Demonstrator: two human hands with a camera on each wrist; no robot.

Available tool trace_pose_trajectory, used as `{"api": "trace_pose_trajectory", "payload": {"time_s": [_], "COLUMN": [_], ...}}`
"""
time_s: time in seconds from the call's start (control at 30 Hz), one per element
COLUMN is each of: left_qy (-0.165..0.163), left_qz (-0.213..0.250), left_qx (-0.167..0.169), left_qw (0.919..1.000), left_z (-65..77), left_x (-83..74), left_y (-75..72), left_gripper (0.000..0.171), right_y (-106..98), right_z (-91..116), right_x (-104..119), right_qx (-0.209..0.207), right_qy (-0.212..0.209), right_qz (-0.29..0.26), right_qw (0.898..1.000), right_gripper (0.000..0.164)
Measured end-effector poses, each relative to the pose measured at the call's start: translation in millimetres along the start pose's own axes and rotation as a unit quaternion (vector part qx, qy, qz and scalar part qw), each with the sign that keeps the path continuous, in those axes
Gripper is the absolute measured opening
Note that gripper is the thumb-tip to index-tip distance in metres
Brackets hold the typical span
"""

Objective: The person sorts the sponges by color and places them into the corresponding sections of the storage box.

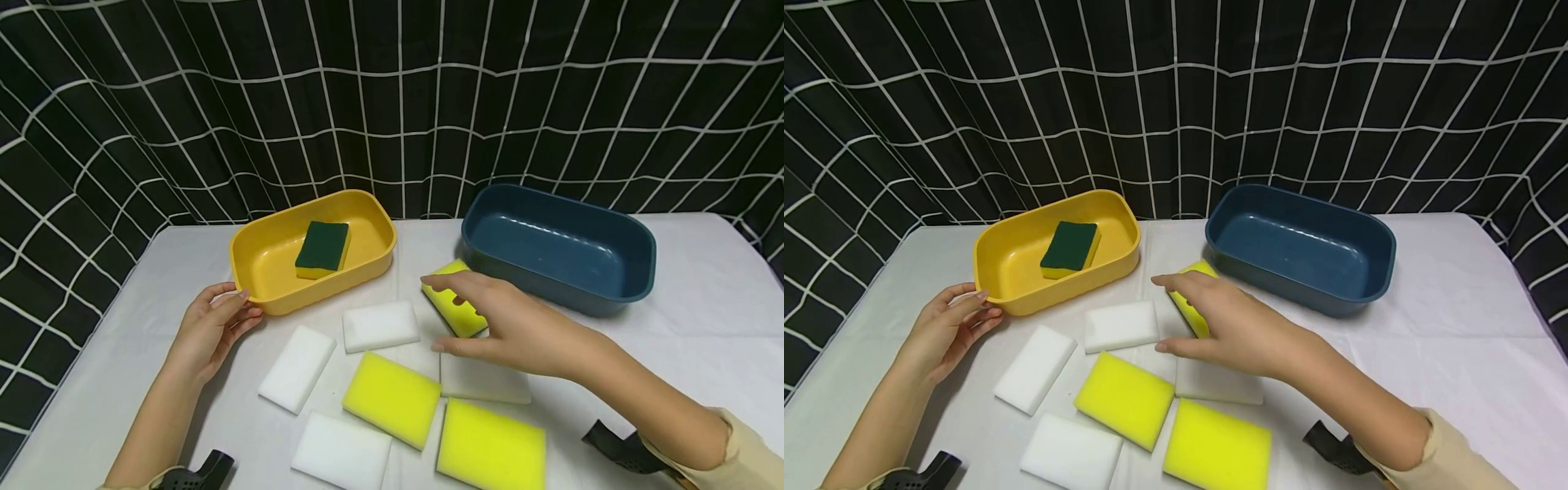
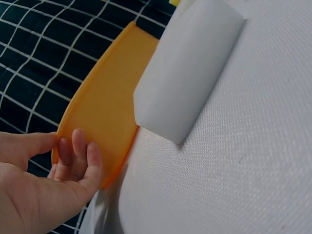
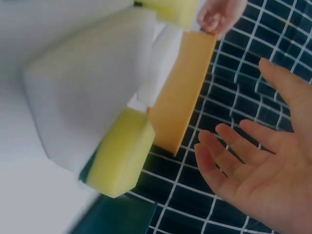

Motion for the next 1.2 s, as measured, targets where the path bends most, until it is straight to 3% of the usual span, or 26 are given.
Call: {"api": "trace_pose_trajectory", "payload": {"time_s": [0.23, 0.6, 0.9, 1.2], "left_qy": [-0.002, -0.002, -0.005, -0.004], "left_qz": [0.001, 0.004, 0.001, -0.004], "left_qx": [-0.001, -0.005, -0.008, -0.008], "left_qw": [1.0, 1.0, 1.0, 1.0], "left_z": [-0.1, 0.5, 0.8, 0.9], "left_x": [0.3, -0.3, 0.1, 0.1], "left_y": [-0.1, -0.8, -0.2, 0.2], "left_gripper": [0.044, 0.042, 0.046, 0.048], "right_y": [14, 44, 59, 75], "right_z": [25, 56, 75, 85], "right_x": [0, -26, -42, -58], "right_qx": [0.02, 0.066, 0.08, 0.121], "right_qy": [0.002, 0.079, 0.077, 0.163], "right_qz": [-0.005, -0.016, 0.01, -0.029], "right_qw": [1.0, 0.995, 0.994, 0.979], "right_gripper": [0.078, 0.088, 0.09, 0.089]}}
Point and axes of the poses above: each hand's wrist, its own z-axis away from the middle knuckle, its own y-axis out of the palm, x = y × z, the point moved 9 cm from there along -z, towards the middle knuckle, and after that the axes turned 11 degrees about -z, right-handed, at the moved point
